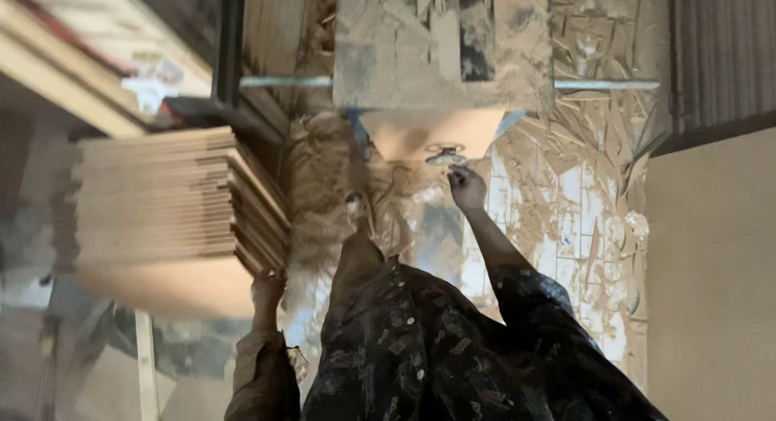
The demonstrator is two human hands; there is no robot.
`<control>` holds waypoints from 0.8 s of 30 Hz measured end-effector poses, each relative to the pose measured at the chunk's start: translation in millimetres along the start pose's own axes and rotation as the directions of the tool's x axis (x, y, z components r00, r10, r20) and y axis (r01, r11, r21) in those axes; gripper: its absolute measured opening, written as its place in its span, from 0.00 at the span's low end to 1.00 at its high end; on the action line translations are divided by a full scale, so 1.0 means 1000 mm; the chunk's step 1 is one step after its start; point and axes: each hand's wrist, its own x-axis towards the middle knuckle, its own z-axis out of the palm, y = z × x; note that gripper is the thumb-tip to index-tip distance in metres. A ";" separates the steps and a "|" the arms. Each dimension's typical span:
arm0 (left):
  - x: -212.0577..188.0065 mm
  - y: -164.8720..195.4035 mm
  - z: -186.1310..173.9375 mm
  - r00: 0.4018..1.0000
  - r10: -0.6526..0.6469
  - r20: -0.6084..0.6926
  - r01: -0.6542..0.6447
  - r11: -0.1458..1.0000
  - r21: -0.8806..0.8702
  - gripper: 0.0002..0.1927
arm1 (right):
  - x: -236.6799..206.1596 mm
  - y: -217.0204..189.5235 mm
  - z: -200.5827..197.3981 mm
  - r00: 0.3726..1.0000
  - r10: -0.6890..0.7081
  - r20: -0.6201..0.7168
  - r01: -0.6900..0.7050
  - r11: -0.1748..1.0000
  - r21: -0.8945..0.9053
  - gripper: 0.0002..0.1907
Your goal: The person handles large curved wooden panels in a dusty workshop, aligning thin wooden strips along the panel edges and pressing them into place, then carries a panel across the room and stacks it with other finished panels on the floor.
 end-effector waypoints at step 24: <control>0.277 0.138 -0.011 0.909 0.104 0.403 -0.220 0.942 0.253 0.23 | 0.295 -0.037 0.106 0.981 0.114 0.160 -0.062 0.952 -0.299 0.15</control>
